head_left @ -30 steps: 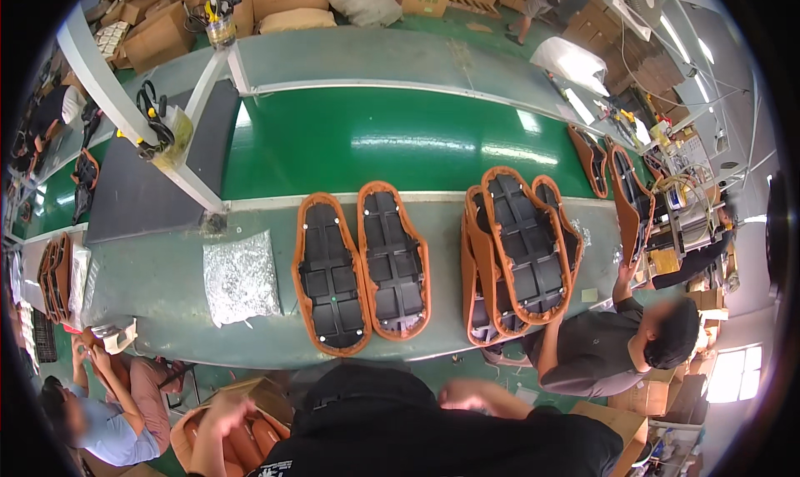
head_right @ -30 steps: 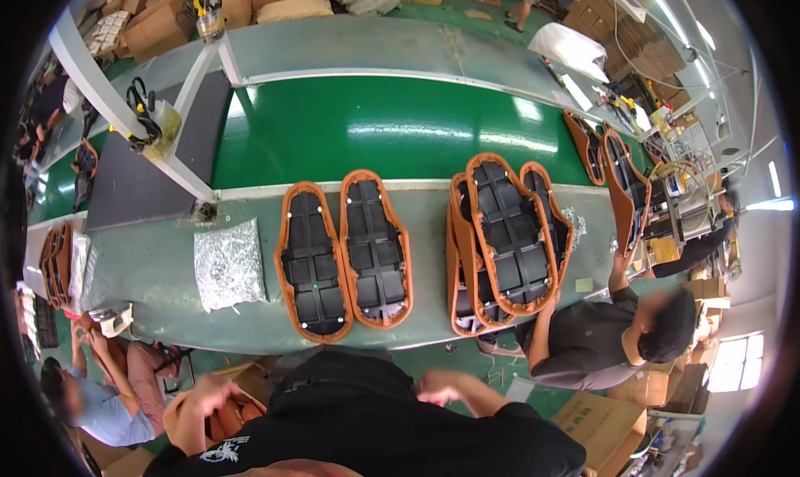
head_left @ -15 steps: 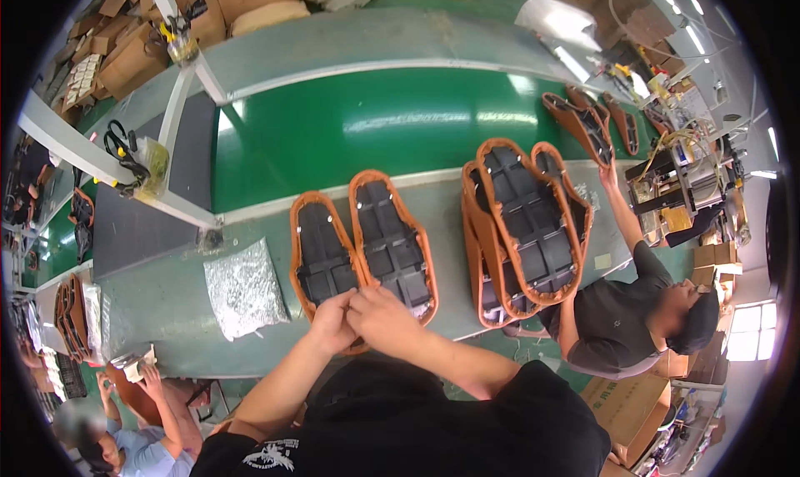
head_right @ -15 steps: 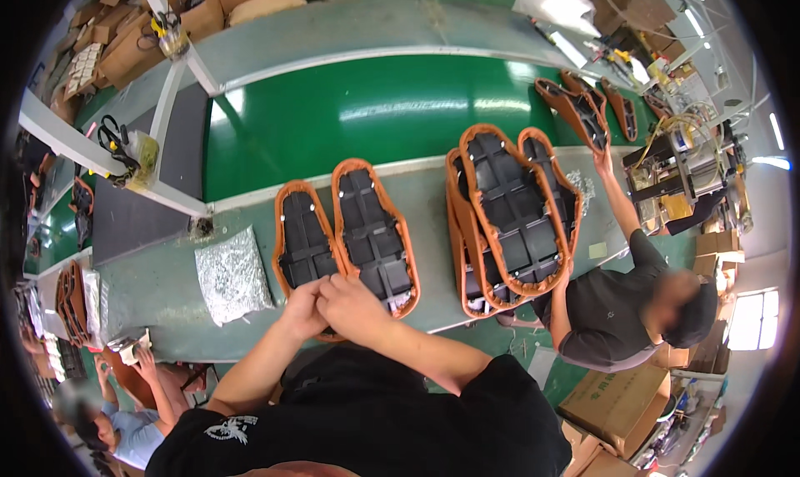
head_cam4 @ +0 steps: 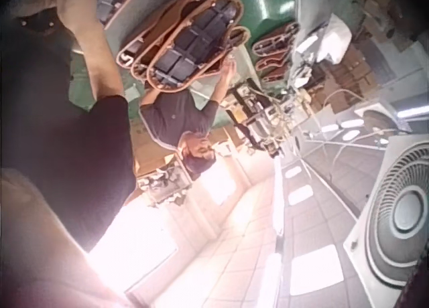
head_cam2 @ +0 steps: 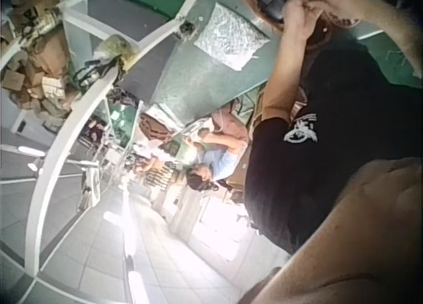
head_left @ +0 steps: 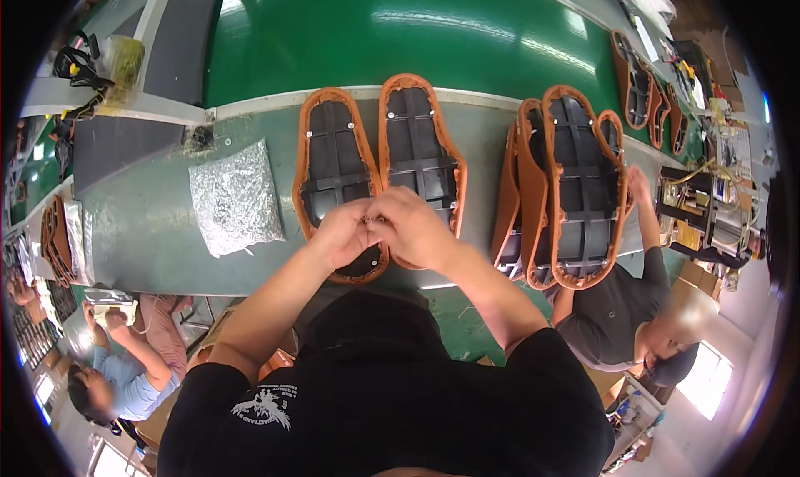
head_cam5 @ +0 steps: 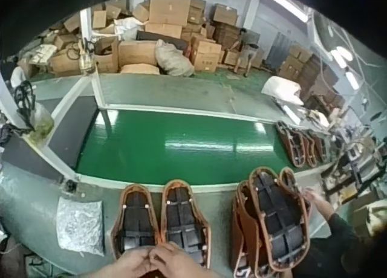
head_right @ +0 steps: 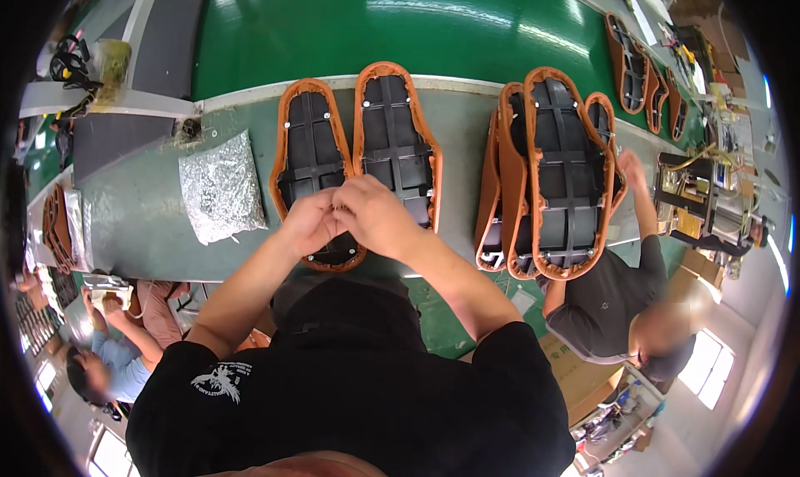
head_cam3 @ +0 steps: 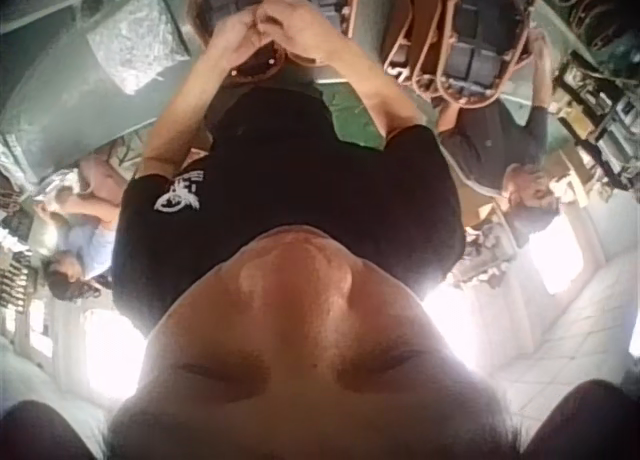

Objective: The recorder is assembling bicycle seats by manually inserting components into the seat bases on an assembly line.

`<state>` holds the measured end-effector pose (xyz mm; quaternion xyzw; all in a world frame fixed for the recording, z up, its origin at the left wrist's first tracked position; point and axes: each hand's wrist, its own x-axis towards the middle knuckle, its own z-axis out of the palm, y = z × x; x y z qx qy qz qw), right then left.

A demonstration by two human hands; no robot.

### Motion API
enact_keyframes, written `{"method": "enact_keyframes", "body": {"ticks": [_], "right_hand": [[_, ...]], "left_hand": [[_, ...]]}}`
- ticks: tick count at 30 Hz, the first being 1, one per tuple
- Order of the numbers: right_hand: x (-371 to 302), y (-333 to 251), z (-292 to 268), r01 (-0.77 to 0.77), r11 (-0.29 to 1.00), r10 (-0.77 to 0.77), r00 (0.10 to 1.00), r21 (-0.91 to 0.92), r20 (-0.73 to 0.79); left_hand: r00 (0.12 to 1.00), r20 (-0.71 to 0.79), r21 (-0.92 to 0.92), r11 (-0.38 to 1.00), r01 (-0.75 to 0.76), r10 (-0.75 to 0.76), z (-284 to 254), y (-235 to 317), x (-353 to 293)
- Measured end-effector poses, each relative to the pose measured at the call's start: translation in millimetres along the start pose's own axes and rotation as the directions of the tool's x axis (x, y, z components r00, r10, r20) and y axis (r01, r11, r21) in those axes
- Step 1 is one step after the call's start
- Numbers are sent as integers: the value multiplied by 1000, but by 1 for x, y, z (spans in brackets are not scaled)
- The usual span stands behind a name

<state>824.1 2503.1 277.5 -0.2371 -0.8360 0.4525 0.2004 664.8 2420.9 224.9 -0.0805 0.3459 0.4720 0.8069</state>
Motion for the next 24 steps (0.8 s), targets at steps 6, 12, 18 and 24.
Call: {"method": "enact_keyframes", "body": {"ticks": [6, 12, 18, 24], "right_hand": [[53, 78, -27, -346, 937, 345, 915, 32, -209], [72, 182, -61, -468, 836, 387, 872, -285, -299], [74, 218, -62, -477, 818, 391, 871, -323, -297], [71, 246, -66, -117, 794, 59, 992, -597, -115]], "left_hand": [[991, -51, 149, 982, -114, 123, -16, 24, 2], [986, -164, 228, 974, 18, 20, -45, 30, -17], [967, -256, 209, 976, 57, -1, -57, 24, -27], [976, -213, 249, 969, 11, 44, -57, 20, -26]]}}
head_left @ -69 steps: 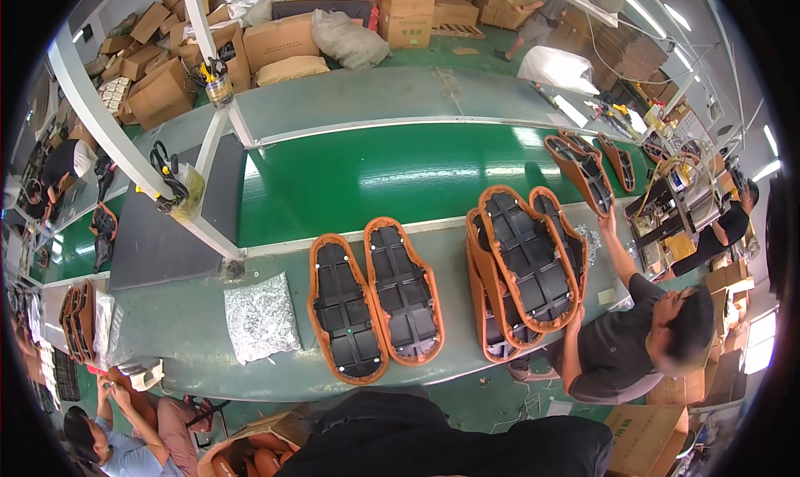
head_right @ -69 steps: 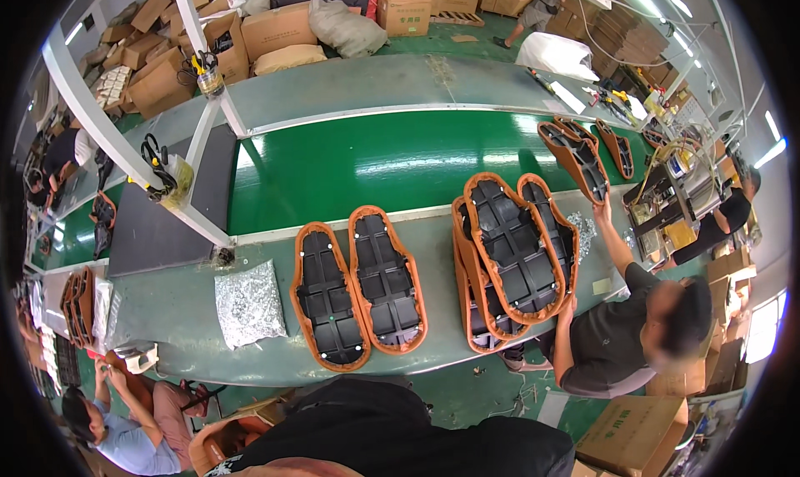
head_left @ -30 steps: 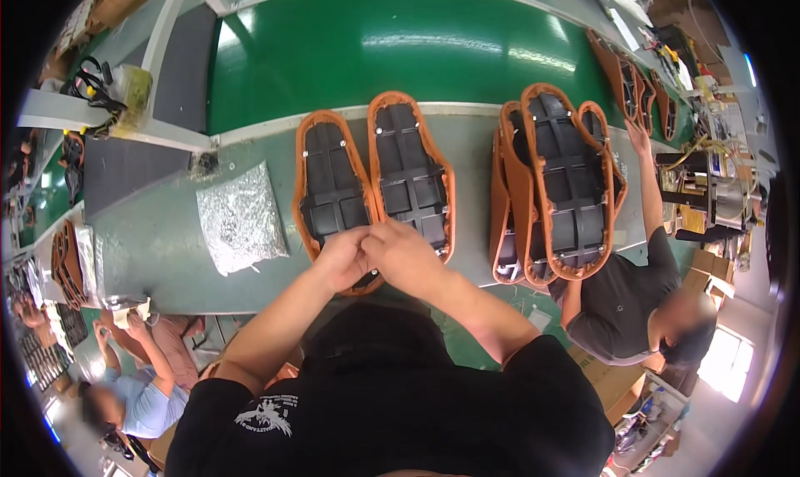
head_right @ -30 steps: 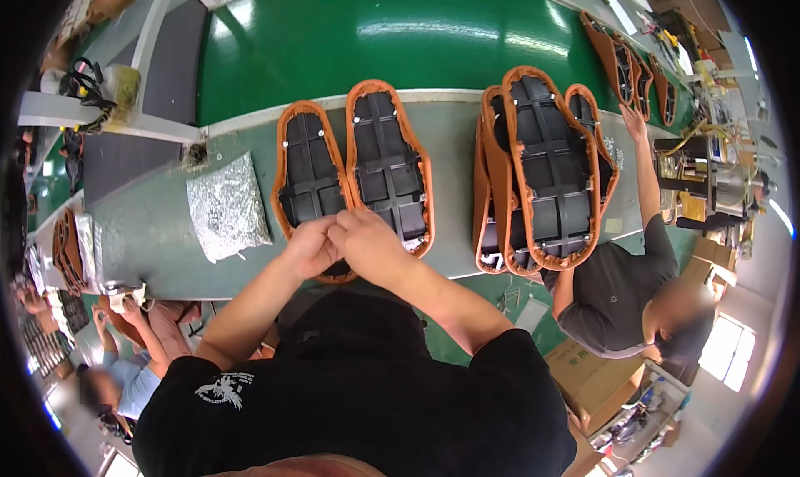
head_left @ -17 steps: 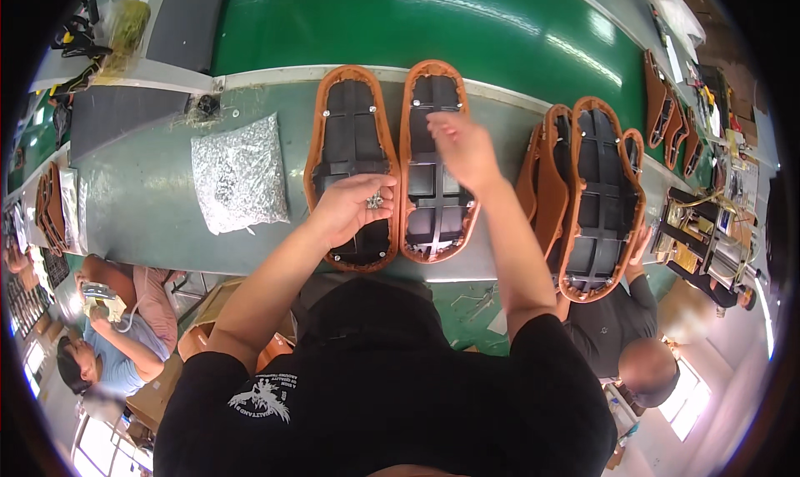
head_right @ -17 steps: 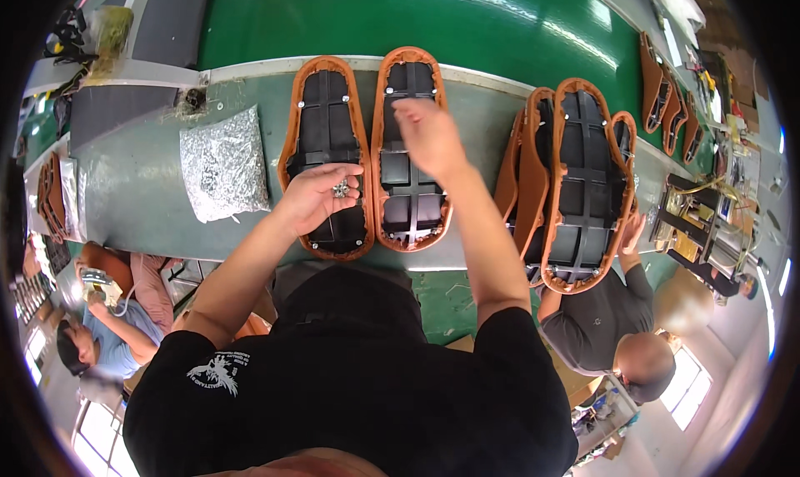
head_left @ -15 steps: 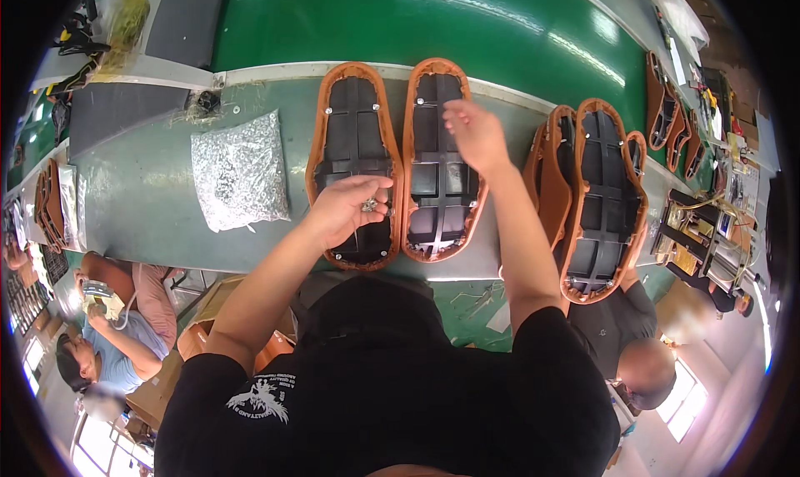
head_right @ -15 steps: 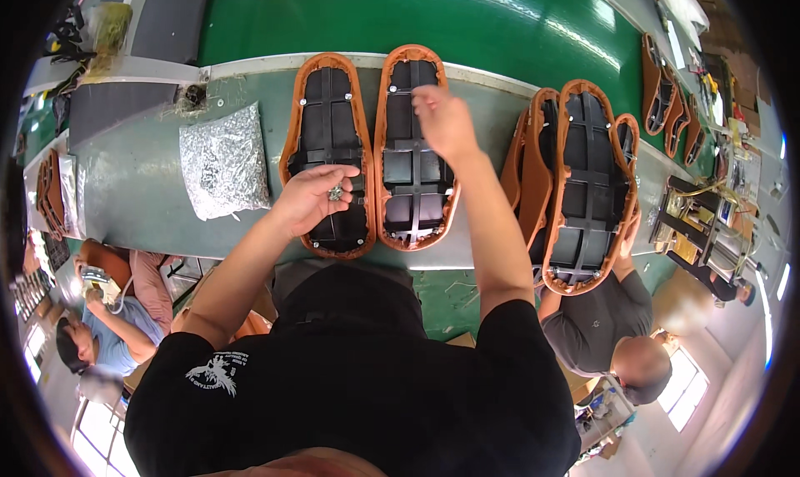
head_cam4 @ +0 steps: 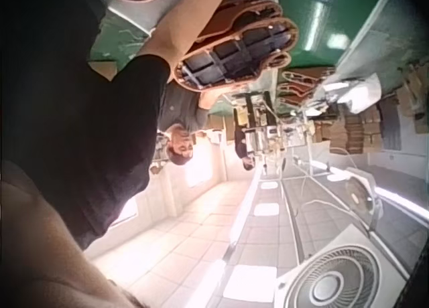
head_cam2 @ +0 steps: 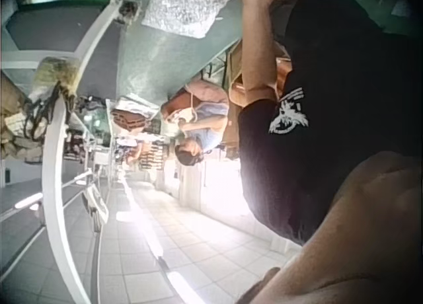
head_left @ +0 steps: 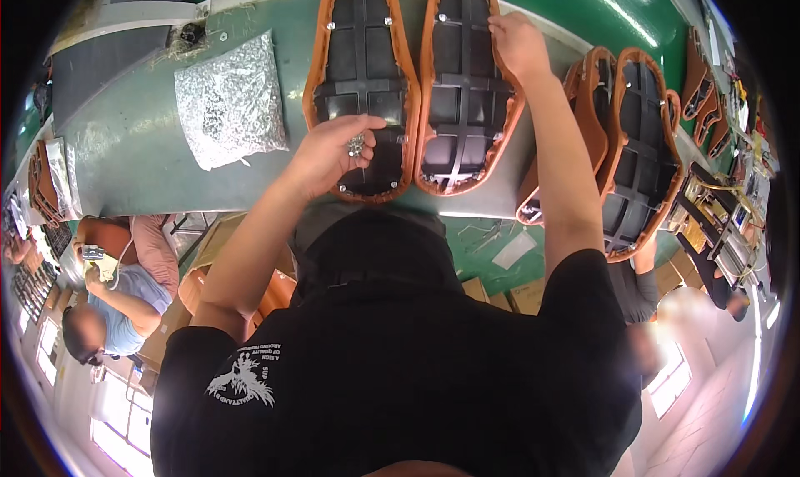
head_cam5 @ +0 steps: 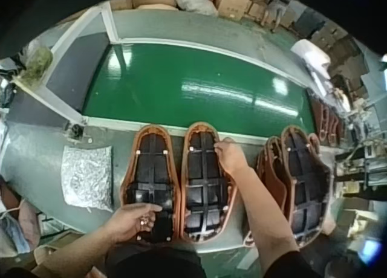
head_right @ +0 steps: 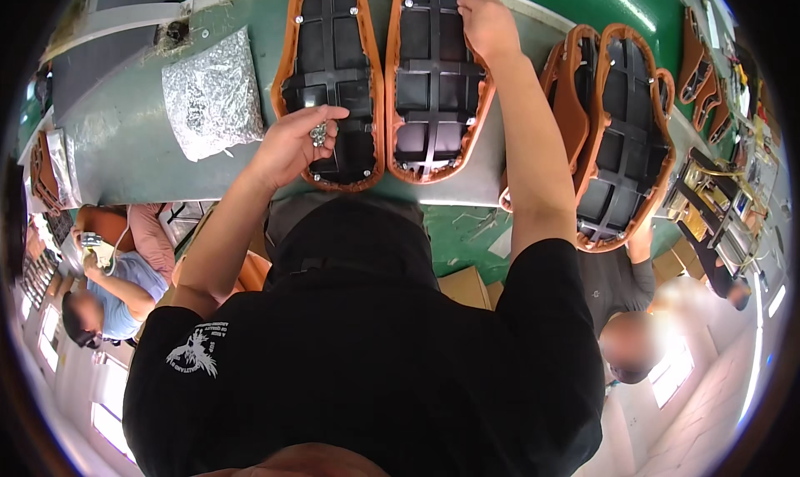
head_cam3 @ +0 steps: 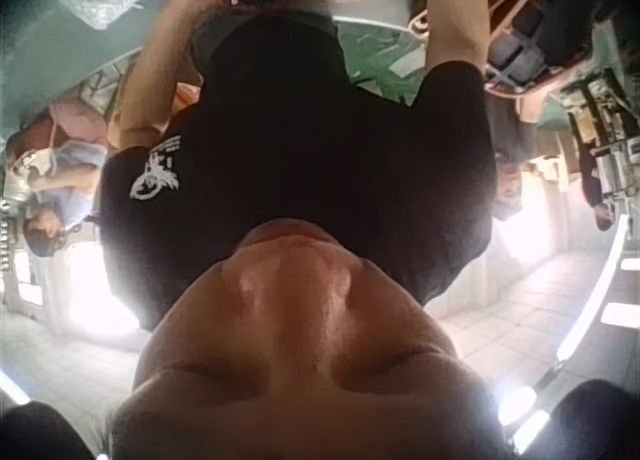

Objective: The recorder is assembling bicycle seats by manually inserting components into the seat bases on an assembly line.

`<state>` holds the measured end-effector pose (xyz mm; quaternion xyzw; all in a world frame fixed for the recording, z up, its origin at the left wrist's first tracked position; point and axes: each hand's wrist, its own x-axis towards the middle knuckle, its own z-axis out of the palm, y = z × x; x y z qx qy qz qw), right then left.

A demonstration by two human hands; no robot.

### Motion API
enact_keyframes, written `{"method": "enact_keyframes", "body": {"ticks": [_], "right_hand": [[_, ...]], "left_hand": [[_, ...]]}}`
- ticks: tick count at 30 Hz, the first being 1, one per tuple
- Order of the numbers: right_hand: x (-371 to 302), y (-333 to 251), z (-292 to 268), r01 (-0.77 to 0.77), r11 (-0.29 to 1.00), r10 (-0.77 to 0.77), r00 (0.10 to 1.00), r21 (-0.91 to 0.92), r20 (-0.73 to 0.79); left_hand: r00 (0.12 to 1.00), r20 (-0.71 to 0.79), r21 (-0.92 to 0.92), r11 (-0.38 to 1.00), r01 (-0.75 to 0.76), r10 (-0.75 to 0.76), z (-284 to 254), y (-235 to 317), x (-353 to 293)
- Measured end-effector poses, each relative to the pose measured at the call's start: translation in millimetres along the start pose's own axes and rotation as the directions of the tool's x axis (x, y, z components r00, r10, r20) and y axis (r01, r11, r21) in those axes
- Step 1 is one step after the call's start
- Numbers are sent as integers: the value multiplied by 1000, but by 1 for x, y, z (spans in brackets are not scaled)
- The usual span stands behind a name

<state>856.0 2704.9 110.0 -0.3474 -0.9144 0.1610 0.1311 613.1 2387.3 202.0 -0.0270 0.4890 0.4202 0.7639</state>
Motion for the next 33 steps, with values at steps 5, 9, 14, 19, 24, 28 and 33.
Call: {"method": "enact_keyframes", "body": {"ticks": [5, 9, 14, 19, 24, 28, 33], "right_hand": [[-1, -7, -3, 13, 999, -12, 1000, -41, 25], [-1, -8, -5, 102, 986, -91, 992, -129, 88], [2, -13, -8, 98, 970, -57, 981, -221, 185], [9, -17, -3, 3, 920, 106, 961, -393, 256], [24, -39, -8, -119, 880, 309, 878, -460, 365], [22, -10, -9, -314, 876, 431, 850, -367, 302], [1, -38, -25, -195, 933, 280, 922, -301, 268]], "left_hand": [[1000, 13, -18, 1000, 15, -14, 3, -3, -3], [999, 44, -30, 999, 25, -24, 0, -11, -4], [999, 40, -9, 1000, 9, -8, 1, -18, -7], [999, 25, 44, 998, 35, -36, 5, -23, -10], [997, -21, 122, 990, 71, -68, 3, -32, -14], [994, 34, 124, 987, 98, -103, 10, -36, -12], [997, 62, -46, 997, 55, -52, 9, -42, -18]]}}
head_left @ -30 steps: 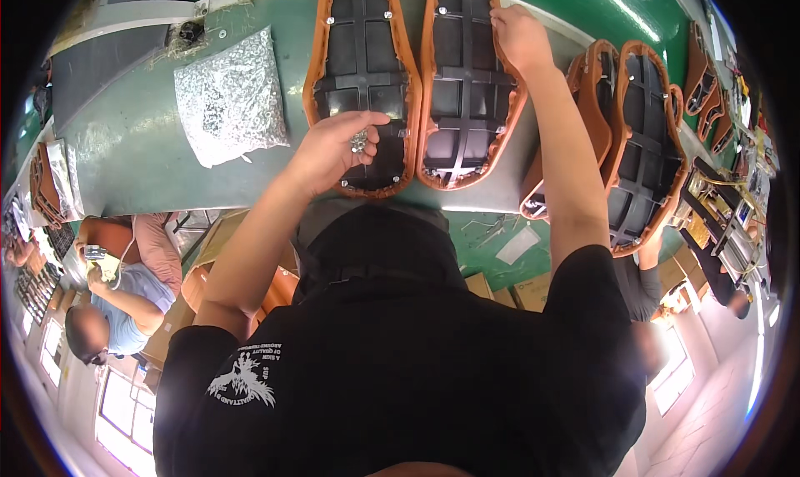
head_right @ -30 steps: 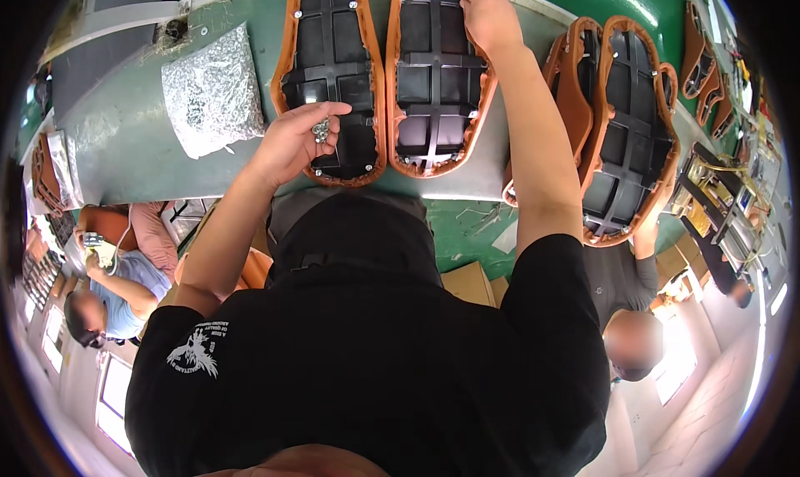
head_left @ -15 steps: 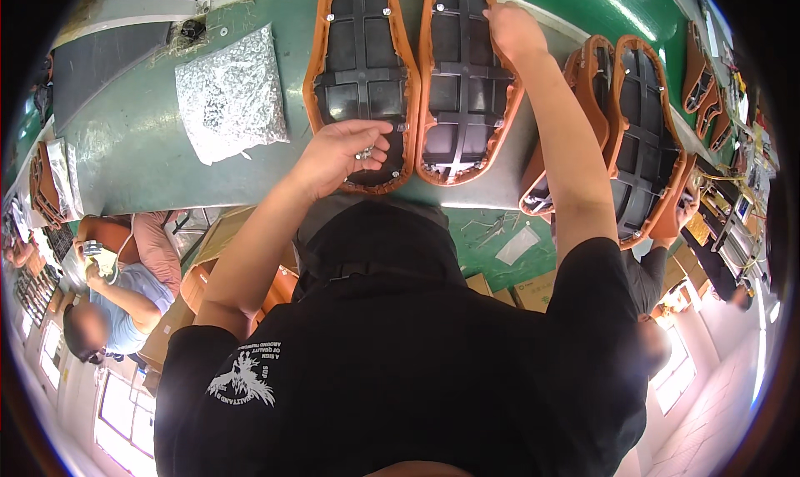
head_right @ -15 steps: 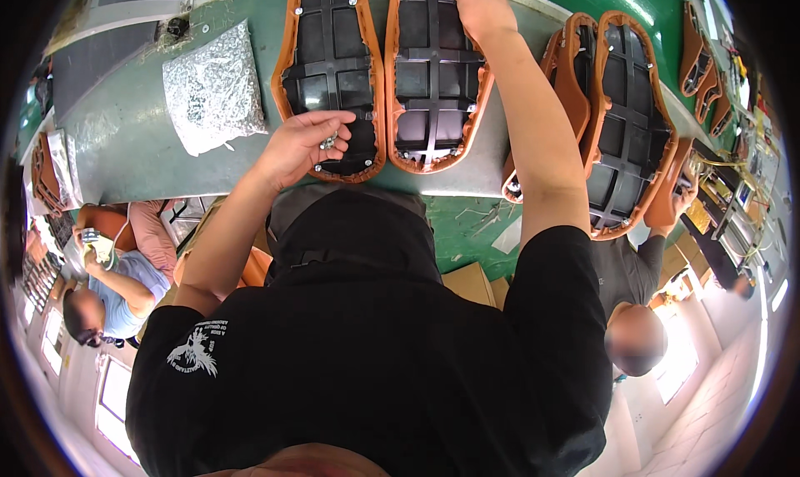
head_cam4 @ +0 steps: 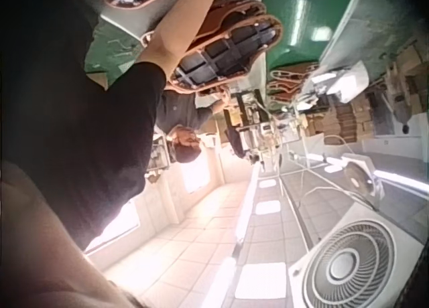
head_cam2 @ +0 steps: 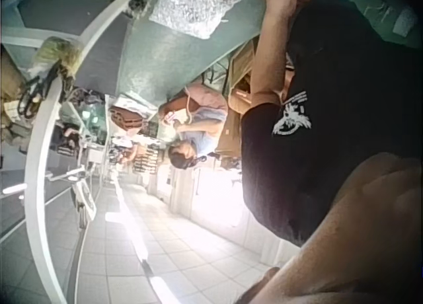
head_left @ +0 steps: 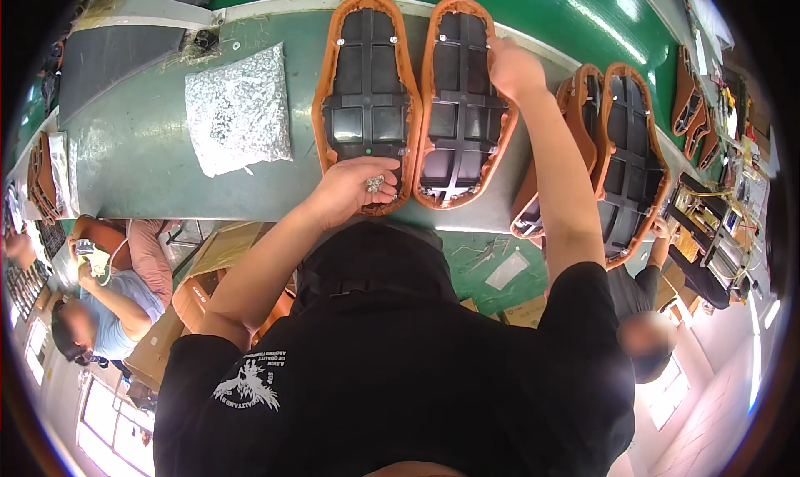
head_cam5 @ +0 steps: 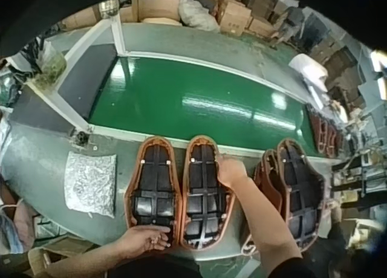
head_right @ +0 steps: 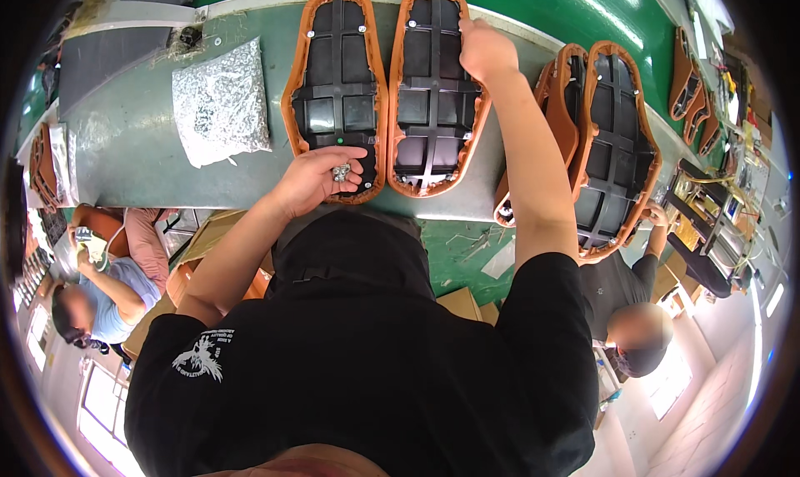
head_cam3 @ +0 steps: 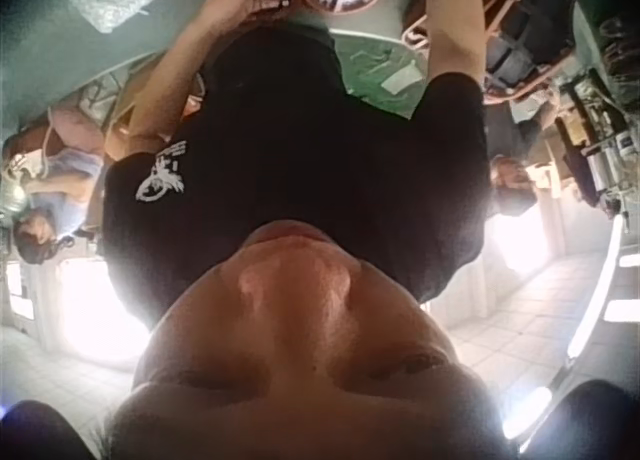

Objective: The recorder is assembling bicycle seats by manually inserting components into the seat bases on an assembly line.

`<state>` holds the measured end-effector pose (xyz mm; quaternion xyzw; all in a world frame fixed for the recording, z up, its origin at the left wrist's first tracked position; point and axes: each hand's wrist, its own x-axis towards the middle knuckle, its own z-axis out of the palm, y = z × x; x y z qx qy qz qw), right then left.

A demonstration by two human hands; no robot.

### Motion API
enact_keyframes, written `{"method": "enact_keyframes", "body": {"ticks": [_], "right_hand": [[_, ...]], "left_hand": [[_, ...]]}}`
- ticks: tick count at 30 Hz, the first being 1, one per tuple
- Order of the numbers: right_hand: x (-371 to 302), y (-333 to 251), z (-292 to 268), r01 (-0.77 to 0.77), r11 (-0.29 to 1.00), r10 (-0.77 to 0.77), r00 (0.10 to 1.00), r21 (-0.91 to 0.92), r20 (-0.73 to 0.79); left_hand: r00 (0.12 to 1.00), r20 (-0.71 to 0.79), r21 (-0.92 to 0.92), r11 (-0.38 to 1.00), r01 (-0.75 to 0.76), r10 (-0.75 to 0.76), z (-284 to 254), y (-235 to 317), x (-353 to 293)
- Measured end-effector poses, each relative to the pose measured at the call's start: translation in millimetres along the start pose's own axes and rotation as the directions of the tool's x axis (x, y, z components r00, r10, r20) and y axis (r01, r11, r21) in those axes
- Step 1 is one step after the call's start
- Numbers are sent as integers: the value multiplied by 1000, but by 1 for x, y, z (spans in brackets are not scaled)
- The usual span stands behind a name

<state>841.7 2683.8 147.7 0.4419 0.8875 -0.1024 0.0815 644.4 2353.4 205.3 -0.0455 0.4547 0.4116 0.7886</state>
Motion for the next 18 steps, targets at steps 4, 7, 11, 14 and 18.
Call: {"method": "enact_keyframes", "body": {"ticks": [4, 7, 11, 14, 18], "right_hand": [[-28, 2, 1, -69, 997, 69, 998, -18, -1], [-81, -37, -12, 86, 940, 18, 953, 329, -302], [-178, -117, -27, 169, 589, -196, 979, 791, -63], [-239, -158, -35, 220, 762, -170, 975, 609, -139], [-273, -157, 12, 329, 858, -261, 941, 394, -217]], "left_hand": [[999, 28, 13, 1000, 15, -15, 2, -10, 6], [1000, -3, 37, 999, 10, -10, 3, -22, 9], [998, -12, -55, 996, 66, -67, 15, -27, 4], [996, 31, -210, 974, 84, -79, 21, -51, 15], [988, -17, -260, 955, 141, -151, 23, -74, 22]]}}
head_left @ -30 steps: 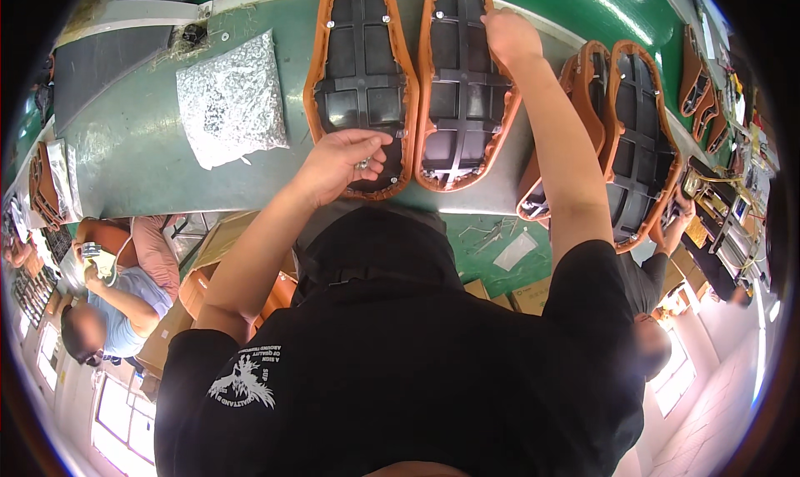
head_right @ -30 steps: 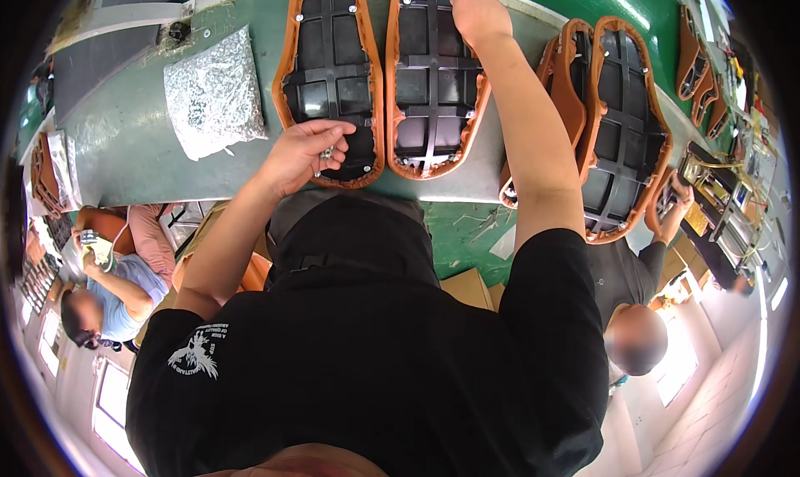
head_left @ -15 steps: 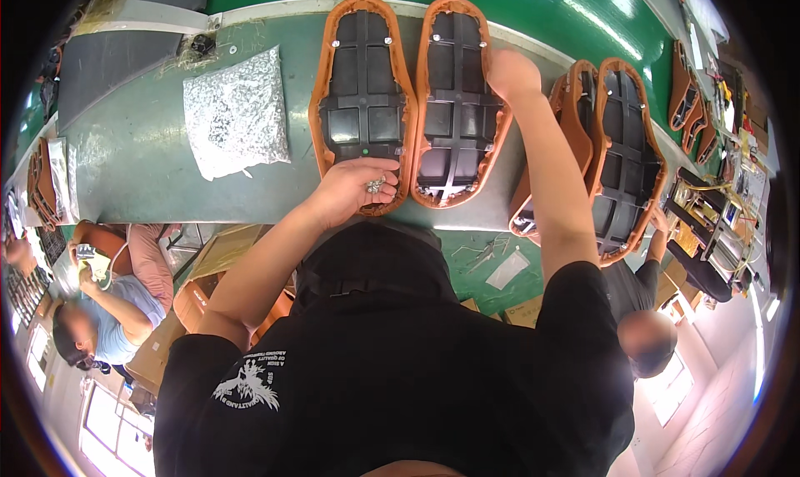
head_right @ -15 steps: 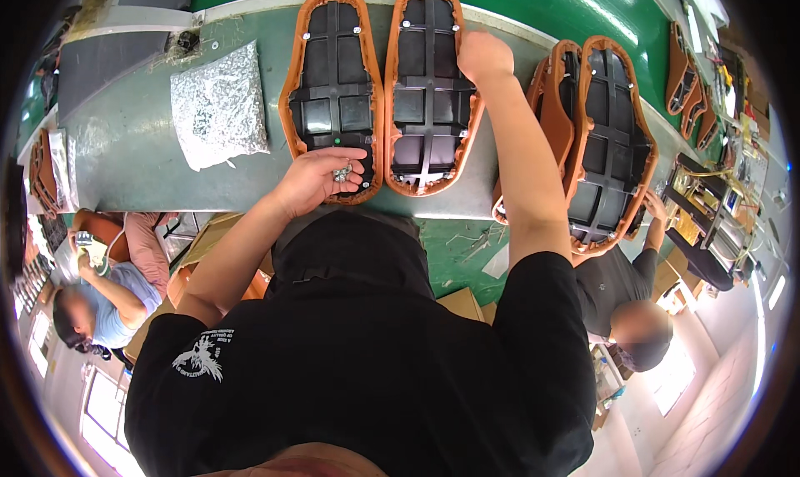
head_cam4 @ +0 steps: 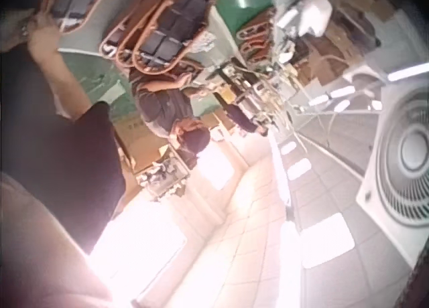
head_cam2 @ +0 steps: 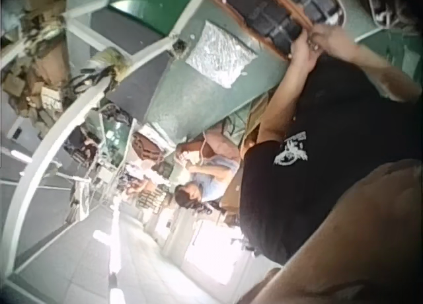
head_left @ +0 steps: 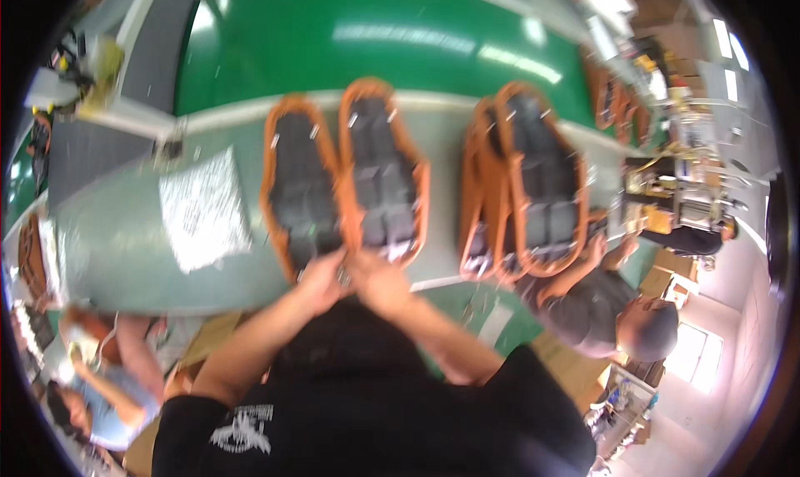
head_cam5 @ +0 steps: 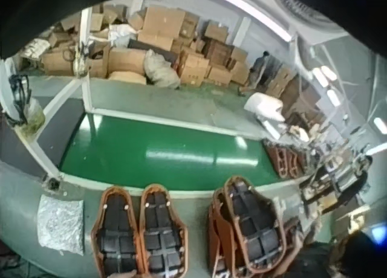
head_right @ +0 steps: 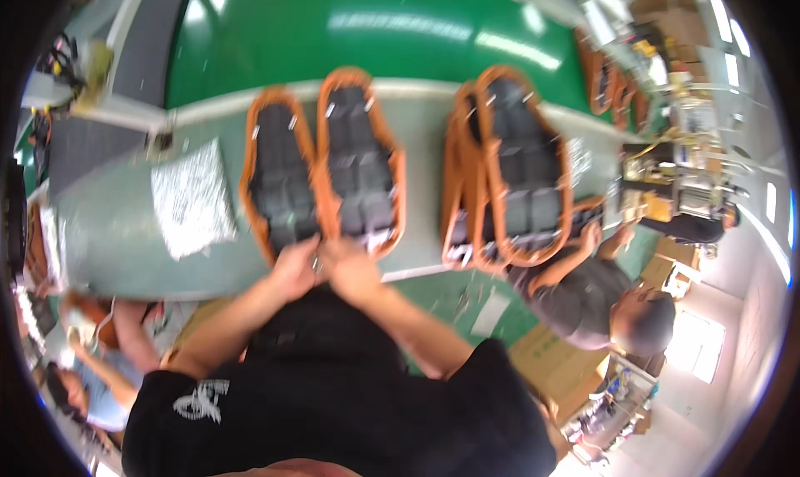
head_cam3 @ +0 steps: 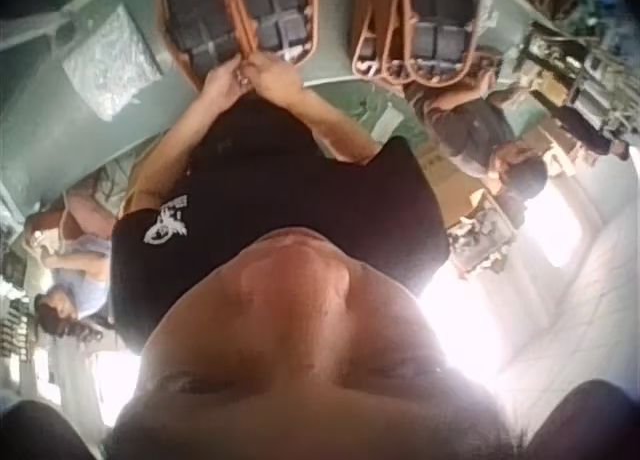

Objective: The recorder is assembling bicycle seats by manually inserting components into the seat bases on an assembly line.

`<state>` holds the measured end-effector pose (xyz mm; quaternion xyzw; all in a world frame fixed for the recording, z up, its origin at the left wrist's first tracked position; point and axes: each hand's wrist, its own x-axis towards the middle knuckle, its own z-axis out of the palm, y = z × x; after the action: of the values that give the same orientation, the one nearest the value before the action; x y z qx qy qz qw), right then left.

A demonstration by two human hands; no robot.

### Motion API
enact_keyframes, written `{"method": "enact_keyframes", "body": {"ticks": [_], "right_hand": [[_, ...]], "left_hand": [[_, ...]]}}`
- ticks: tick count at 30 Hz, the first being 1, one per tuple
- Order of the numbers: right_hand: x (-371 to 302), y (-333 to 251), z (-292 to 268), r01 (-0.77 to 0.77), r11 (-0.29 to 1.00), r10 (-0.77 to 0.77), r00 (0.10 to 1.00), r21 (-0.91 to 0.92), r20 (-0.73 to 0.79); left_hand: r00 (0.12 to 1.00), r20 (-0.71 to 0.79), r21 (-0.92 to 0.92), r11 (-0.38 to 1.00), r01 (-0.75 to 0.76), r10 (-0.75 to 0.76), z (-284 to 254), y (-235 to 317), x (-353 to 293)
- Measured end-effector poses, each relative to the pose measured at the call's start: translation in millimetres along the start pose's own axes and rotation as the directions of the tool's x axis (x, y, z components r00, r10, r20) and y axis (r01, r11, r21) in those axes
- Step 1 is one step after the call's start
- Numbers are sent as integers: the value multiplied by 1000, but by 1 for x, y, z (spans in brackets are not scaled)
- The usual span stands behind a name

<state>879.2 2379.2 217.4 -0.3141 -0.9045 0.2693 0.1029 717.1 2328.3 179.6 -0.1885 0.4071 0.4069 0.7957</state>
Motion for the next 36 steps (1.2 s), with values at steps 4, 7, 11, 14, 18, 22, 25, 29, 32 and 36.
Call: {"method": "enact_keyframes", "body": {"ticks": [4, 7, 11, 14, 18, 22, 25, 29, 32, 36], "right_hand": [[-14, -18, -28, -111, 945, 151, 983, 308, -107], [-28, -12, -38, -192, 899, 264, 955, 393, -138], [-54, 23, -39, -431, 783, 528, 842, 449, -112], [-84, 64, -17, -512, 779, 605, 765, 362, -219], [-102, 86, -10, -510, 843, 535, 825, 170, -182], [-101, 92, 8, -647, 742, 667, 737, 173, -106], [-96, 91, 17, -580, 803, 596, 785, 140, -167], [-93, 98, 37, -512, 858, 504, 855, -43, -125], [-103, 126, 55, -437, 856, 440, 896, -277, -55], [-102, 127, 33, -507, 832, 489, 862, -225, -132]], "left_hand": [[991, 128, 115, 992, -52, 38, -5, -11, -4], [985, 155, 221, 970, -104, 70, 7, -8, -15], [981, 160, 398, 902, -167, 111, 1, -12, -23], [983, 150, 426, 890, -164, 109, -13, -14, -28], [991, 93, 407, 905, -123, 93, -34, -24, -32], [995, 53, 450, 888, -97, 82, -37, -29, -36], [995, 36, 498, 862, -95, 89, -36, -29, -38], [994, 34, 514, 852, -105, 102, -34, -32, -43], [988, 57, 504, 850, -150, 141, -24, -30, -41], [984, 122, 462, 870, -171, 129, -33, -24, -37]]}}
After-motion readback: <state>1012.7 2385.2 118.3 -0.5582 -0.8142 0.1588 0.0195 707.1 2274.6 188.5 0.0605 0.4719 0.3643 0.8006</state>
